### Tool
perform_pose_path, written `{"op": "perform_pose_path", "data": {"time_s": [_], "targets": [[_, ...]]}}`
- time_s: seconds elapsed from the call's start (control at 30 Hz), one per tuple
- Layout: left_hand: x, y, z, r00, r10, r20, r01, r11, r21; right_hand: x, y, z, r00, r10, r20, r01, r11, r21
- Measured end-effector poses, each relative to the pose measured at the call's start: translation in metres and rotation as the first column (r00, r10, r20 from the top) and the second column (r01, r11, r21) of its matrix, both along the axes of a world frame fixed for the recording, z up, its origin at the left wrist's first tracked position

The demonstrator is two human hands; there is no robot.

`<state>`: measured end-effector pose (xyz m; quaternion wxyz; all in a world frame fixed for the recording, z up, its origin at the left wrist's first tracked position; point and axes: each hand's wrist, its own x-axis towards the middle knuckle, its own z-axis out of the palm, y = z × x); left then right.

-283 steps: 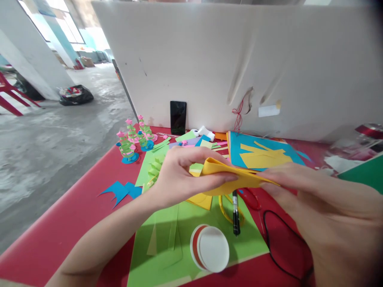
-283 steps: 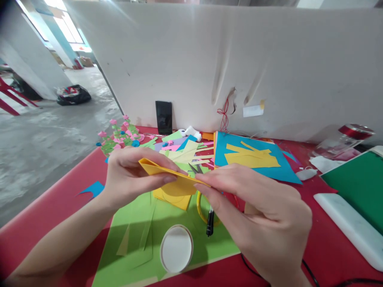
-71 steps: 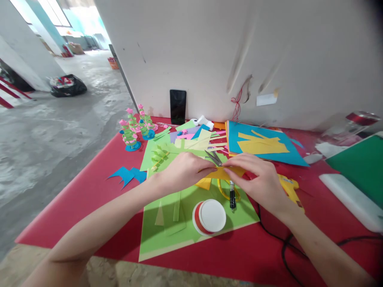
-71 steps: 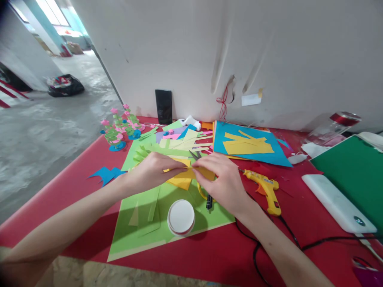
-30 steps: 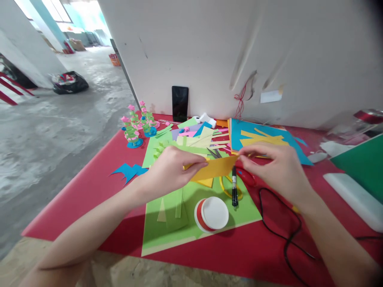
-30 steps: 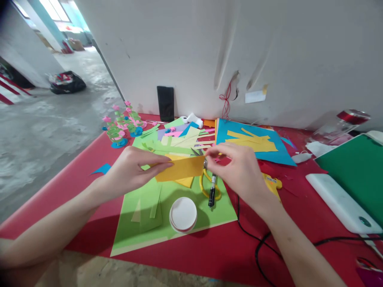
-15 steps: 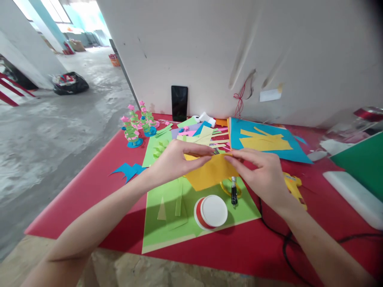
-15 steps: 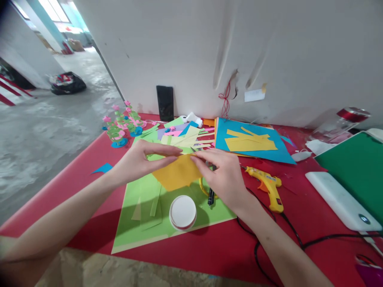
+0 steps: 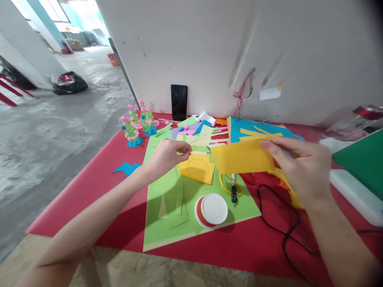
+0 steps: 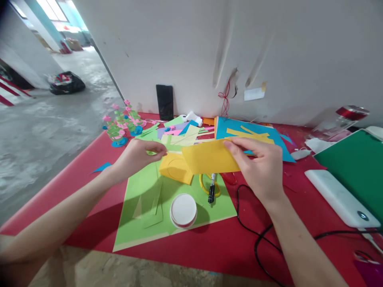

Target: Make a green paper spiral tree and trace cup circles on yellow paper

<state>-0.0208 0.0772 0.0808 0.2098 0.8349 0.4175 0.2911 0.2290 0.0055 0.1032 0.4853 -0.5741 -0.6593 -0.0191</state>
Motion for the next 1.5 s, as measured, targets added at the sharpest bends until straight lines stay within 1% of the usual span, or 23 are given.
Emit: {"op": "perform_pose_path", "data": {"time_s": [0.03,0.07,0.13,0.17,0.23,0.27,0.33,0.4,0.47,0.53,0.6,0.67,0.83,0.97,1.07,1.13,1.2,1.27,1.33,1.37,1.43,1.5], "targets": [[0.000,0.001,0.000,1.000,0.000,0.016,0.000,1.000,0.002,0.000,0.001,0.000,0.999,0.040,0.025,-0.040,0.999,-0.017],[0.003,0.000,0.002,0.998,-0.026,0.055,0.026,1.000,0.003,-0.002,0.002,0.000,0.994,0.093,0.057,-0.091,0.995,-0.045],[0.012,-0.005,0.007,0.977,-0.139,0.164,0.136,0.990,0.032,-0.011,0.004,-0.001,0.973,0.206,0.101,-0.198,0.976,-0.091],[0.018,-0.009,0.010,0.957,-0.206,0.204,0.197,0.978,0.063,-0.017,0.004,-0.002,0.963,0.248,0.109,-0.238,0.967,-0.093],[0.030,-0.016,0.014,0.928,-0.285,0.240,0.259,0.957,0.132,-0.028,0.004,-0.004,0.951,0.292,0.102,-0.285,0.955,-0.080],[0.035,-0.019,0.015,0.924,-0.288,0.253,0.256,0.955,0.151,-0.032,0.004,-0.005,0.952,0.298,0.077,-0.292,0.953,-0.079],[0.040,-0.023,0.016,0.923,-0.245,0.297,0.213,0.968,0.136,-0.037,0.002,-0.005,0.960,0.281,-0.010,-0.280,0.955,-0.101],[0.042,-0.024,0.014,0.915,-0.200,0.350,0.191,0.980,0.063,-0.037,0.001,-0.005,0.961,0.255,-0.109,-0.269,0.954,-0.133],[0.042,-0.024,0.013,0.901,-0.193,0.389,0.214,0.977,-0.011,-0.036,0.001,-0.004,0.955,0.245,-0.168,-0.270,0.951,-0.147],[0.042,-0.024,0.012,0.885,-0.208,0.417,0.253,0.966,-0.054,-0.036,0.001,-0.004,0.951,0.255,-0.177,-0.281,0.948,-0.147],[0.042,-0.026,0.012,0.875,-0.221,0.431,0.270,0.961,-0.055,-0.037,0.001,-0.003,0.953,0.264,-0.146,-0.285,0.947,-0.146],[0.043,-0.027,0.013,0.874,-0.222,0.432,0.262,0.965,-0.034,-0.041,0.000,-0.002,0.961,0.258,-0.098,-0.270,0.953,-0.140],[0.041,-0.031,0.016,0.880,-0.141,0.453,0.181,0.982,-0.046,-0.043,-0.003,-0.002,0.971,0.233,-0.047,-0.237,0.961,-0.141],[0.030,-0.028,0.018,0.883,-0.076,0.463,0.115,0.992,-0.056,-0.025,-0.002,-0.005,0.987,0.151,0.062,-0.144,0.983,-0.111],[0.019,-0.023,0.019,0.868,0.028,0.495,0.022,0.995,-0.094,-0.008,0.000,-0.007,0.990,0.072,0.118,-0.065,0.996,-0.056],[0.013,-0.021,0.020,0.864,0.071,0.498,-0.017,0.994,-0.111,-0.003,0.000,-0.006,0.990,0.035,0.133,-0.031,0.999,-0.032],[0.013,-0.020,0.020,0.876,0.062,0.478,-0.007,0.993,-0.115,-0.007,-0.001,-0.003,0.993,0.049,0.112,-0.045,0.998,-0.034],[0.016,-0.022,0.020,0.890,0.022,0.456,0.029,0.994,-0.104,-0.018,-0.002,0.001,0.990,0.130,0.054,-0.126,0.989,-0.072],[0.021,-0.025,0.020,0.896,-0.017,0.443,0.054,0.996,-0.072,-0.033,-0.001,0.004,0.975,0.224,-0.012,-0.224,0.966,-0.128],[0.024,-0.027,0.021,0.895,-0.032,0.444,0.061,0.997,-0.051,-0.039,-0.001,0.005,0.968,0.248,-0.033,-0.250,0.958,-0.142],[0.027,-0.029,0.022,0.887,-0.062,0.457,0.080,0.997,-0.021,-0.049,0.000,0.006,0.969,0.243,-0.046,-0.247,0.958,-0.144],[0.029,-0.030,0.022,0.878,-0.090,0.470,0.114,0.993,-0.022,-0.054,0.001,0.006,0.977,0.209,-0.037,-0.212,0.969,-0.125]]}}
